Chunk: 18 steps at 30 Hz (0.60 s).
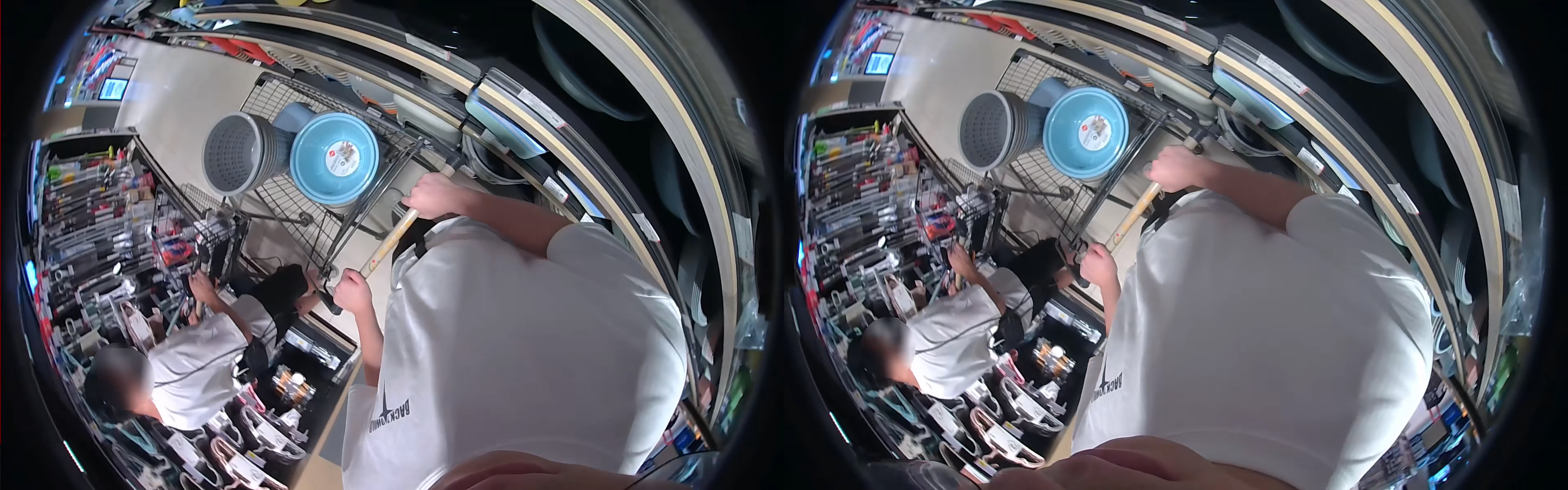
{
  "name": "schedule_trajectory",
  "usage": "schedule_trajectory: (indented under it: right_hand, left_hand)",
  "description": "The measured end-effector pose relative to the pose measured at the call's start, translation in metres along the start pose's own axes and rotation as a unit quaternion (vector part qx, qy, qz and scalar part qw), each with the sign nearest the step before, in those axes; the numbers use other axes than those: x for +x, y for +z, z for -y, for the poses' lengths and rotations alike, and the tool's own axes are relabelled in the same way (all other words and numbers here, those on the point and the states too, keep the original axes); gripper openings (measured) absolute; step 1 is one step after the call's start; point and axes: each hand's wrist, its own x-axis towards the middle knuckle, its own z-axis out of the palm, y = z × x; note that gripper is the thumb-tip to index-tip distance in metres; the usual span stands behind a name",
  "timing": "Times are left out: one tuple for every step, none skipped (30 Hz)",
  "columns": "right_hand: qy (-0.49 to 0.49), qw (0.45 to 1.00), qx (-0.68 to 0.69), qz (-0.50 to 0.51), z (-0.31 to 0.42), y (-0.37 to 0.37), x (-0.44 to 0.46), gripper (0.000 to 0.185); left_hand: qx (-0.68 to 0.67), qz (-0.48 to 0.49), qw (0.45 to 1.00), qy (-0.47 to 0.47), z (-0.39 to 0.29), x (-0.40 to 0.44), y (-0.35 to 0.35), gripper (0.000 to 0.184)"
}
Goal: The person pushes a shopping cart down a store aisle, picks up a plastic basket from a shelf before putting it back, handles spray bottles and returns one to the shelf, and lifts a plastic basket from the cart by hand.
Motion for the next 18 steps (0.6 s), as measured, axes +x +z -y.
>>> schedule_trajectory:
  right_hand:
    - [-0.007, 1.0, -0.003, 0.005, -0.002, -0.001, 0.007, 0.019]
    - [-0.002, 1.0, 0.0, 0.001, -0.004, -0.008, 0.012, 0.019]
    - [-0.001, 1.0, 0.007, 0.001, -0.007, -0.016, 0.015, 0.019]
    - [0.0, 1.0, 0.014, 0.002, -0.011, -0.019, 0.018, 0.018]
    - [0.003, 1.0, 0.015, 0.002, -0.014, -0.021, 0.022, 0.018]
    - [0.006, 1.0, 0.01, -0.003, -0.018, -0.022, 0.027, 0.02]
    - [0.006, 1.0, 0.006, -0.008, -0.022, -0.024, 0.034, 0.022]
    - [0.003, 1.0, 0.006, -0.01, -0.027, -0.023, 0.041, 0.022]
    - [-0.001, 1.0, 0.008, -0.002, -0.033, -0.021, 0.048, 0.023]
    - [-0.008, 1.0, 0.009, 0.006, -0.037, -0.019, 0.056, 0.023]
    - [-0.021, 1.0, 0.008, 0.005, -0.039, -0.018, 0.063, 0.023]
    - [-0.011, 1.0, 0.014, 0.005, -0.044, -0.017, 0.069, 0.024]
    - [-0.003, 1.0, 0.02, 0.006, -0.049, -0.014, 0.075, 0.024]
    - [-0.018, 1.0, 0.018, 0.007, -0.055, -0.013, 0.082, 0.024]
    - [0.0, 1.0, 0.013, 0.023, -0.058, -0.011, 0.089, 0.025]
    - [0.018, 0.999, 0.009, 0.039, -0.062, -0.008, 0.095, 0.025]
    - [0.015, 0.999, 0.015, 0.034, -0.068, -0.004, 0.102, 0.024]
    - [0.003, 0.999, 0.014, 0.033, -0.074, 0.0, 0.107, 0.024]
  left_hand:
    - [-0.004, -0.005, 1.0, -0.005, 0.0, 0.007, -0.001, 0.042]
    - [-0.002, -0.006, 1.0, 0.002, 0.0, 0.015, 0.0, 0.042]
    - [0.004, -0.003, 1.0, 0.004, 0.0, 0.021, 0.002, 0.042]
    - [0.011, 0.001, 1.0, 0.004, -0.001, 0.025, 0.006, 0.042]
    - [0.011, 0.002, 1.0, 0.007, -0.001, 0.031, 0.01, 0.042]
    - [-0.001, 0.007, 1.0, 0.004, 0.0, 0.037, 0.013, 0.043]
    - [-0.011, 0.011, 1.0, -0.001, 0.001, 0.044, 0.016, 0.043]
    - [-0.009, 0.009, 1.0, -0.003, 0.0, 0.051, 0.016, 0.043]
    - [-0.004, 0.012, 1.0, -0.004, -0.002, 0.058, 0.017, 0.044]
    - [0.001, 0.015, 1.0, -0.007, -0.004, 0.065, 0.017, 0.045]
    - [0.01, 0.018, 1.0, -0.012, -0.004, 0.071, 0.018, 0.045]
    - [0.016, 0.014, 0.999, -0.026, -0.004, 0.078, 0.023, 0.045]
    - [0.016, 0.018, 0.999, -0.023, -0.004, 0.083, 0.028, 0.045]
    - [0.015, 0.022, 0.999, -0.021, -0.004, 0.09, 0.033, 0.045]
    - [0.014, 0.023, 0.999, -0.02, -0.003, 0.095, 0.039, 0.043]
    - [0.019, 0.021, 0.999, -0.033, -0.003, 0.1, 0.04, 0.043]
    - [0.006, 0.026, 0.999, -0.021, -0.005, 0.106, 0.042, 0.042]
    - [-0.007, 0.031, 0.999, -0.008, -0.008, 0.112, 0.044, 0.041]
